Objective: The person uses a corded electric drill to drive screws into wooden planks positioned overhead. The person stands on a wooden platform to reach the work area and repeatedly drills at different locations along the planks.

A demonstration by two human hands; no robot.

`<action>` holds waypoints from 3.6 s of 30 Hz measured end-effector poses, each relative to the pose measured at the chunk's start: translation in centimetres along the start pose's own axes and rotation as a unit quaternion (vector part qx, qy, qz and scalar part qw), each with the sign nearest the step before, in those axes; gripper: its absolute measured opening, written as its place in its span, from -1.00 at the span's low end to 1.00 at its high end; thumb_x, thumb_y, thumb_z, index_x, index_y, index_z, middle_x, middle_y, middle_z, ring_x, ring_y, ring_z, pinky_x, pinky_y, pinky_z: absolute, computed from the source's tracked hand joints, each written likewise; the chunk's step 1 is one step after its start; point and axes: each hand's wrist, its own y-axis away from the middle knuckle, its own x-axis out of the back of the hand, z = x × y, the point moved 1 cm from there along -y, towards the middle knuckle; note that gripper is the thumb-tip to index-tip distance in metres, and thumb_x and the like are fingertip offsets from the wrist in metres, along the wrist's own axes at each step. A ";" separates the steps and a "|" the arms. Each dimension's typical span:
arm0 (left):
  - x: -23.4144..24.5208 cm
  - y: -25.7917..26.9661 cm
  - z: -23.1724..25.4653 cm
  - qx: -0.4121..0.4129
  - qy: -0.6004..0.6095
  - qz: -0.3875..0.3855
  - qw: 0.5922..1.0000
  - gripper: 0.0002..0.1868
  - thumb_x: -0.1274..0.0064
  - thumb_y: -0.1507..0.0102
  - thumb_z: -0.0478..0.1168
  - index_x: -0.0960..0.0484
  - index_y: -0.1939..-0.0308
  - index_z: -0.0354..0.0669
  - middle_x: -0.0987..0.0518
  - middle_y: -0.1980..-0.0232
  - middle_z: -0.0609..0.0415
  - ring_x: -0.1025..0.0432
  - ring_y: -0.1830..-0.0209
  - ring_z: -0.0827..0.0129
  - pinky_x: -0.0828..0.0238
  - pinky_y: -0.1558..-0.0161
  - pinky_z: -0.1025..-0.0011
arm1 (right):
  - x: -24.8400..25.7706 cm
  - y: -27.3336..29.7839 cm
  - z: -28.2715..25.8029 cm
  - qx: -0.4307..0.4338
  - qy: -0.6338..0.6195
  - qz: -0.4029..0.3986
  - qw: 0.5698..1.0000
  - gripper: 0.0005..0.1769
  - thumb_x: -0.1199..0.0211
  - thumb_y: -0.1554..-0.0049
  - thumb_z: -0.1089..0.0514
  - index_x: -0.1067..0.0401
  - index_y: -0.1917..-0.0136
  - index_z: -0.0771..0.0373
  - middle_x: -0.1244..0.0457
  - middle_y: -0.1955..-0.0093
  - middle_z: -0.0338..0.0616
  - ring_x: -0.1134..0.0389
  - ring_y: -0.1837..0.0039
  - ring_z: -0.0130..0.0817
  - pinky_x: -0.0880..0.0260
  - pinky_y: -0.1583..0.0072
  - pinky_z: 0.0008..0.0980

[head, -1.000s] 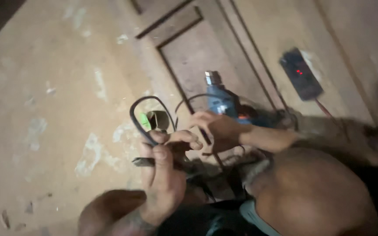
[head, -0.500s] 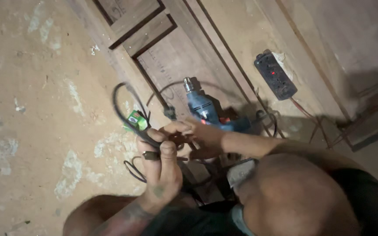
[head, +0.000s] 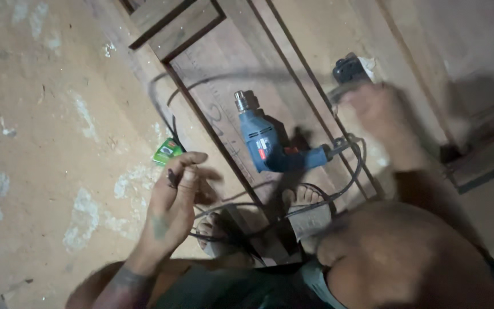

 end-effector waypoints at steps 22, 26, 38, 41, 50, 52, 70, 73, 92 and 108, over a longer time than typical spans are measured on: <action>-1.3 -0.1 3.1 0.143 -0.263 -0.064 0.952 -0.69 -0.13 -0.29 -0.16 -0.59 -0.10 -0.06 -0.44 0.61 -0.06 -0.27 0.62 0.42 -0.30 0.50 0.37 | 0.9 1.3 6.1 -0.016 0.026 0.108 0.994 -0.85 -0.40 -0.19 0.37 -0.52 -0.05 0.39 -0.37 0.03 0.15 -0.44 -0.02 -0.01 -0.43 -0.10 -0.16; -1.3 -0.3 2.3 0.083 -0.239 -0.049 0.966 -0.68 -0.16 -0.24 -0.21 -0.56 -0.05 -0.21 -0.53 0.52 0.02 -0.39 0.58 0.43 -0.39 0.50 0.37 | -0.6 0.8 7.6 0.000 0.068 0.116 0.991 -0.84 -0.39 -0.18 0.32 -0.50 -0.04 0.38 -0.34 0.04 0.19 -0.39 -0.06 0.18 -0.39 -0.10 -0.01; 2.7 1.2 -1.9 0.029 -0.265 0.053 0.962 -0.61 -0.02 -0.31 -0.25 -0.51 -0.23 -0.19 -0.57 0.37 -0.14 -0.51 0.41 0.26 -0.44 0.32 0.28 | -3.0 7.0 2.2 0.013 0.073 0.204 0.976 -0.43 -0.44 -0.23 0.15 -0.38 -0.41 0.45 -0.35 -0.23 0.22 -0.39 -0.25 0.17 -0.39 -0.30 0.01; 3.9 1.7 -3.3 -0.018 -0.277 0.095 0.956 -0.60 -0.02 -0.26 -0.32 -0.52 -0.20 -0.22 -0.57 0.38 -0.14 -0.51 0.43 0.23 -0.47 0.31 0.29 | -6.7 10.0 -2.7 -0.031 0.016 -0.089 0.995 -0.42 -0.43 0.02 0.09 -0.46 -0.27 0.21 -0.35 -0.06 0.12 -0.36 -0.15 0.11 -0.36 -0.19 0.06; 6.8 0.0 -8.5 0.067 -0.099 0.196 0.973 -0.59 0.07 -0.37 -0.24 -0.45 -0.31 -0.13 -0.48 0.40 0.14 -0.34 0.56 0.48 -0.34 0.52 0.43 | -11.7 7.4 -8.1 0.133 0.283 -0.115 0.943 -0.30 -0.38 -0.03 0.01 -0.38 -0.44 0.05 -0.37 0.06 -0.10 -0.40 -0.04 -0.08 -0.29 -0.19 -0.05; 7.5 -1.3 -9.4 -0.059 -0.123 0.223 0.965 -0.58 0.03 -0.40 -0.23 -0.46 -0.33 -0.25 -0.48 0.38 0.15 -0.34 0.46 0.55 -0.36 0.43 0.47 | -10.7 6.8 -8.4 0.117 0.199 -0.147 0.962 -0.10 -0.45 0.19 -0.12 -0.37 -0.39 0.15 -0.38 0.11 0.04 -0.43 0.03 0.03 -0.35 -0.07 0.00; -2.1 -13.4 -8.5 -0.135 0.600 0.151 0.774 -0.62 0.45 -0.55 0.01 -0.34 -0.06 -0.21 -0.54 0.20 -0.08 -0.51 0.17 0.00 -0.55 0.09 0.08 | -5.6 10.2 -2.7 0.123 -0.122 -0.098 0.980 -0.19 -0.67 0.54 -0.04 -0.50 0.02 0.29 -0.30 0.17 0.09 -0.40 0.09 0.02 -0.40 0.04 -0.17; -2.2 -13.1 -8.8 -0.205 0.661 0.038 0.721 -0.65 0.40 -0.64 -0.03 -0.36 -0.08 -0.24 -0.49 0.24 -0.04 -0.46 0.28 0.13 -0.54 0.18 0.17 | -4.9 10.4 -3.3 0.222 -0.196 -0.140 0.945 -0.23 -0.59 0.43 -0.05 -0.45 -0.01 0.34 -0.33 0.11 0.11 -0.42 0.07 0.01 -0.42 0.03 -0.14; -3.9 -6.8 -6.5 -0.088 0.540 0.074 0.834 -0.64 0.28 -0.44 0.08 -0.38 0.19 -0.11 -0.52 0.23 -0.06 -0.44 0.34 0.17 -0.50 0.20 0.13 | -4.0 8.5 -12.0 0.324 -0.075 -0.149 0.931 -0.18 -0.53 0.36 -0.06 -0.38 -0.12 0.31 -0.26 -0.14 0.17 -0.30 -0.18 0.20 -0.28 -0.19 0.01; -7.3 -3.6 -2.9 -0.197 0.362 -0.046 0.910 -0.63 0.18 -0.52 0.03 -0.42 0.15 -0.21 -0.47 0.40 -0.06 -0.37 0.53 0.26 -0.38 0.38 0.31 | -3.0 6.8 -15.2 0.145 -0.259 -0.354 0.887 0.02 -0.66 0.41 -0.05 -0.33 -0.27 0.30 -0.35 -0.12 0.00 -0.38 -0.19 -0.05 -0.32 -0.22 -0.12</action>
